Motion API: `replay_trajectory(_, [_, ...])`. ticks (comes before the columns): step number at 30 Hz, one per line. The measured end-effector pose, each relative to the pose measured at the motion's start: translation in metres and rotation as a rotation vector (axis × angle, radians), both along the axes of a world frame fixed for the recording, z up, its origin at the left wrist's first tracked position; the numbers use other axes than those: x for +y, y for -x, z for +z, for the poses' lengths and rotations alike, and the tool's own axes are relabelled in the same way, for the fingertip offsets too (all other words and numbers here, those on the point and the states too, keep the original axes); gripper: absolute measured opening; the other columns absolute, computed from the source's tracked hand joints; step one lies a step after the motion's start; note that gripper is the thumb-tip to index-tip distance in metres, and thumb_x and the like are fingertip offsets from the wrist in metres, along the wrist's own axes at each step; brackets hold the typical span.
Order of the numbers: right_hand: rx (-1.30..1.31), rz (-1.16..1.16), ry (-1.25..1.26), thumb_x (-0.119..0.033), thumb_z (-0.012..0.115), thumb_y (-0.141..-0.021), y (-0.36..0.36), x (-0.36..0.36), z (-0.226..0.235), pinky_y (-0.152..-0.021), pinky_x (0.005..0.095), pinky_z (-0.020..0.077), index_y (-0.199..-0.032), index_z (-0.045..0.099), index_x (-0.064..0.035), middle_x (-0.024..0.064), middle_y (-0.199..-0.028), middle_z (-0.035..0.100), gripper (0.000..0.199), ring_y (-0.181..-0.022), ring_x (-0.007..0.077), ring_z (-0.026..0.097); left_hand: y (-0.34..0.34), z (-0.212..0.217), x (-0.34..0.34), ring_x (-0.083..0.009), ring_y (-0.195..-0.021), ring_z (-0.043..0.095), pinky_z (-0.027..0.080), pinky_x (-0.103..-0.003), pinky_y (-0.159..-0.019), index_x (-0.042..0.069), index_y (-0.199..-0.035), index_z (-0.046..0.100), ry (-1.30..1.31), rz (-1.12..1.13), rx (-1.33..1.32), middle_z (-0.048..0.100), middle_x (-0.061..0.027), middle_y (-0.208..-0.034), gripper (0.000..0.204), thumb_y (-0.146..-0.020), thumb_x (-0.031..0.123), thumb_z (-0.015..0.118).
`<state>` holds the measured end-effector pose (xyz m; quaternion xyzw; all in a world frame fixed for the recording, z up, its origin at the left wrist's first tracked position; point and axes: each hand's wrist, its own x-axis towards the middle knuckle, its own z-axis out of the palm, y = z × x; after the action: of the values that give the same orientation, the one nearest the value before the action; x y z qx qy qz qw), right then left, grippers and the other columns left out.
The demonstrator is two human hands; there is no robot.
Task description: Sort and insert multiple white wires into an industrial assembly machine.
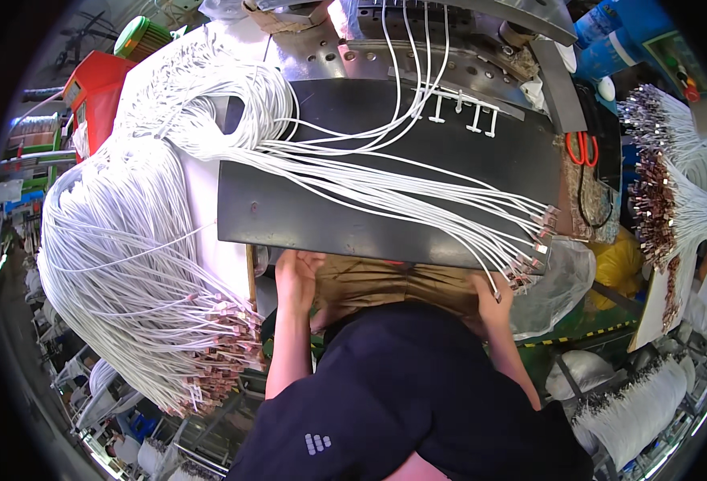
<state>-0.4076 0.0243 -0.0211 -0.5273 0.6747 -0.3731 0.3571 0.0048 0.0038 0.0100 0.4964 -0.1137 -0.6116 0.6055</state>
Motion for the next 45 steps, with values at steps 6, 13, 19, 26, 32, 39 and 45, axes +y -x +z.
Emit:
replay_trajectory(6, [0.118,0.274,-0.278,-0.005,0.055,-0.091,0.012,-0.011,0.009,-0.087,0.0345,0.0524,-0.110,0.071,-0.0016,0.0119,-0.099,0.074,0.025,-0.093,0.0202,0.069,0.002,0.009,0.001,-0.0197,-0.089,0.067,0.055,-0.033,-0.077,0.005,-0.108,0.059,-0.046,0.141,-0.202,0.068,-0.0072,-0.100,0.022,-0.105,0.027,0.054])
replay_trajectory(13, [-0.093,0.350,-0.312,-0.021,0.038,-0.103,0.030,-0.016,0.016,-0.087,0.0372,0.0536,-0.116,0.066,-0.0006,0.0141,-0.104,0.073,0.038,-0.096,0.0249,0.071,0.016,-0.005,0.000,-0.0192,-0.090,0.069,0.056,-0.033,-0.075,0.005,-0.108,0.062,-0.156,0.166,-0.237,0.070,-0.0084,-0.100,0.022,-0.104,0.025,0.056])
replay_trajectory(19, [-0.295,0.323,-0.345,-0.016,0.038,-0.104,0.026,-0.028,0.000,-0.084,0.0356,0.0540,-0.111,0.066,0.0038,0.0150,-0.104,0.073,0.036,-0.095,0.0242,0.071,0.017,0.008,-0.003,-0.0188,-0.076,0.070,0.056,-0.030,-0.073,0.001,-0.092,0.066,-0.198,0.223,-0.176,0.072,-0.0104,-0.086,0.026,-0.103,0.022,0.056])
replay_trajectory(26, [-0.128,0.298,-0.304,-0.021,0.043,-0.105,0.005,-0.030,0.022,-0.083,0.0325,0.0532,-0.110,0.066,0.0046,0.0134,-0.101,0.073,0.035,-0.090,0.0203,0.070,0.023,-0.001,-0.004,-0.0190,-0.076,0.069,0.054,-0.029,-0.071,0.001,-0.092,0.066,-0.161,0.191,-0.192,0.072,-0.0098,-0.086,0.038,-0.105,0.034,0.052])
replay_trajectory(32, [-0.325,0.818,-0.423,-0.021,0.052,-0.105,-0.087,-0.040,0.084,-0.085,0.0312,0.0532,-0.114,0.070,0.0019,0.0125,-0.110,0.071,0.030,-0.098,0.0181,0.068,0.076,0.017,0.013,-0.0193,-0.073,0.067,0.050,-0.028,-0.067,0.000,-0.084,0.066,-0.006,-0.175,-0.340,0.070,-0.0096,-0.081,0.054,-0.107,0.044,0.045])
replay_trajectory(39, [0.077,0.586,0.424,-0.022,0.060,-0.099,-0.092,-0.185,0.210,-0.096,0.0386,0.0483,-0.111,0.073,-0.0018,0.0141,-0.120,0.067,0.027,-0.115,0.0270,0.061,0.115,0.142,-0.091,-0.0332,-0.110,0.063,0.047,-0.044,-0.099,0.000,-0.115,0.065,0.895,-0.523,-1.387,0.066,-0.0177,-0.115,0.045,-0.088,0.036,0.071])
replay_trajectory(45, [0.234,0.462,0.353,-0.025,0.061,-0.096,-0.071,-0.239,0.184,-0.083,0.0340,0.0512,-0.103,0.075,-0.0051,0.0140,-0.108,0.072,0.025,-0.093,0.0225,0.066,0.104,0.136,-0.161,-0.0371,-0.137,0.043,0.031,-0.053,-0.115,0.004,-0.135,0.054,0.766,-0.934,-1.613,0.046,-0.0200,-0.145,0.066,-0.083,0.038,0.076])
